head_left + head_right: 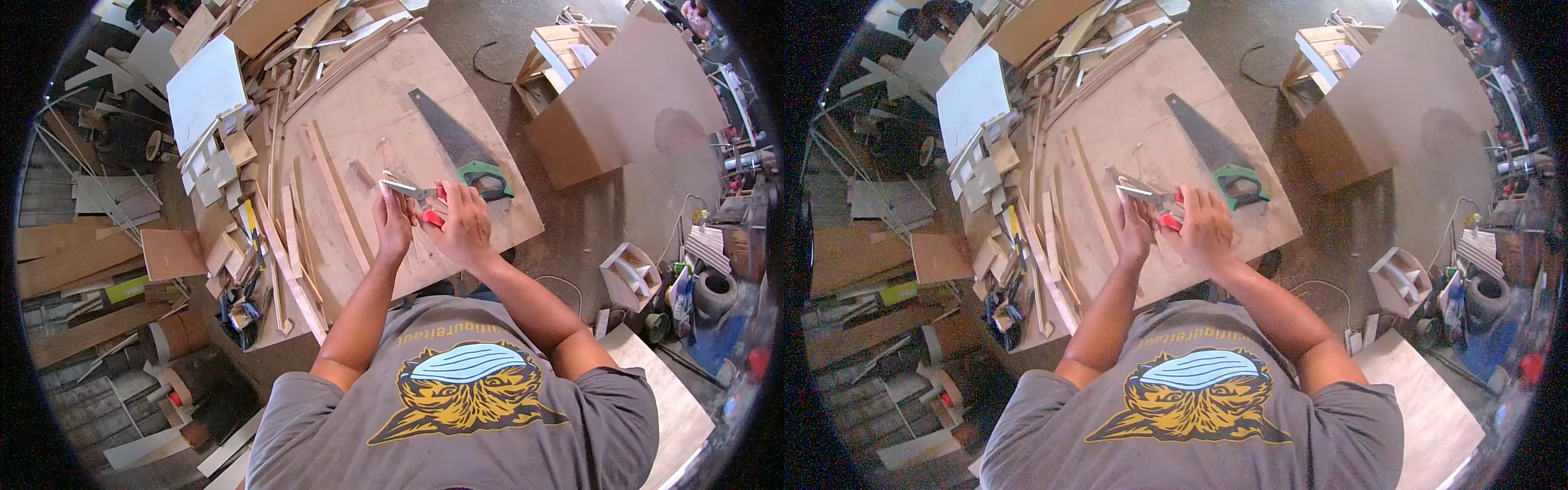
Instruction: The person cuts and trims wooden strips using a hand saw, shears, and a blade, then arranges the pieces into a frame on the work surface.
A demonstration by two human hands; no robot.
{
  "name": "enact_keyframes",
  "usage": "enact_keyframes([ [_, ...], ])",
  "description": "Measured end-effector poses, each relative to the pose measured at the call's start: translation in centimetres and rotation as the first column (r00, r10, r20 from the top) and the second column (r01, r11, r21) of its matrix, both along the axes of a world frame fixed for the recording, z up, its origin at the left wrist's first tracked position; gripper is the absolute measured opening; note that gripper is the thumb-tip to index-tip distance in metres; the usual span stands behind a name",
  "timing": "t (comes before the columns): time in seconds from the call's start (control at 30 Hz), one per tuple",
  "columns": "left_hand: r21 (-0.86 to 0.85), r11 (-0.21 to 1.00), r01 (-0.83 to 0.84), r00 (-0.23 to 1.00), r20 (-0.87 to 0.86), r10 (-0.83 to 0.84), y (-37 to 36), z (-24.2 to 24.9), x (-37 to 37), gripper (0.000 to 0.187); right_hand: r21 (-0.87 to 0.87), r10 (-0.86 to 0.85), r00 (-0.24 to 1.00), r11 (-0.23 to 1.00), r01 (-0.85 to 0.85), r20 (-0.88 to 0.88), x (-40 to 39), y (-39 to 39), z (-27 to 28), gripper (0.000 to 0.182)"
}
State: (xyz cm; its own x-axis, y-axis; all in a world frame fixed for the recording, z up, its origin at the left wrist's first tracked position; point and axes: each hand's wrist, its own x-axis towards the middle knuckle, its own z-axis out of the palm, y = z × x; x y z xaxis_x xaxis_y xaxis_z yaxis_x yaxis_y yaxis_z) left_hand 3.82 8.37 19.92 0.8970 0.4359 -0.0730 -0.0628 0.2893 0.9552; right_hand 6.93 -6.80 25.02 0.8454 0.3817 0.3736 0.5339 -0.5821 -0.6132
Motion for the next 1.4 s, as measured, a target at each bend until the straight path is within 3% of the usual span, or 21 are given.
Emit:
enact_keyframes([
  [0.23,0.024,0.999,0.032,0.999,0.009,-0.032,-1.0,0.4,-0.4,0.052,-0.024,-0.029,1.0,0.999,0.029,0.004,-0.2,-0.2,-0.1,0.059],
  [0.43,0.042,0.999,0.031,1.0,-0.001,-0.031,-2.4,0.6,-0.1,0.034,-0.062,-0.101,0.995,0.993,0.101,0.001,-0.6,-1.6,-0.7,0.06],
  [0.53,0.313,0.934,0.174,0.976,-0.182,-0.121,-3.9,0.3,0.9,0.034,-0.1,-0.179,0.982,0.98,0.173,-0.058,-0.3,-4.1,-2.0,0.063],
  [0.63,0.353,0.914,0.199,0.979,-0.122,-0.166,-8.1,-0.1,3.0,0.036,-0.081,-0.291,0.955,0.955,0.286,-0.052,-0.1,-7.6,-3.0,0.063],
  [0.9,0.485,0.715,0.504,0.862,-0.227,-0.454,-22.3,0.6,8.5,0.047,-0.106,-0.633,0.761,0.774,0.624,-0.138,0.5,-20.4,-4.5,0.048],
  [1.03,0.386,0.677,0.626,0.769,-0.163,-0.618,-29.9,-2.1,10.2,0.051,-0.057,-0.691,0.573,0.659,0.75,-0.44,0.7,-26.2,-5.7,0.044],
  [1.1,0.283,0.671,0.686,0.727,-0.216,-0.652,-33.4,-3.9,11.2,0.056,0.029,-0.681,0.49,0.568,0.823,-0.544,0.7,-28.6,-6.1,0.042],
  [1.17,0.179,0.613,0.77,0.636,-0.306,-0.709,-35.1,-4.9,12.6,0.057,0.136,-0.663,0.481,0.503,0.854,-0.573,0.8,-31.0,-7.3,0.042],
  [1.3,-0.057,0.565,0.823,0.527,-0.294,-0.797,-37.2,-2.0,13.3,0.055,0.115,-0.679,0.626,0.637,0.762,-0.384,0.8,-35.5,-8.0,0.048],
  [1.4,-0.046,0.604,0.796,0.582,-0.218,-0.784,-38.2,-2.0,14.1,0.05,0.041,-0.661,0.65,0.689,0.724,-0.376,1.8,-37.2,-6.9,0.051],
])
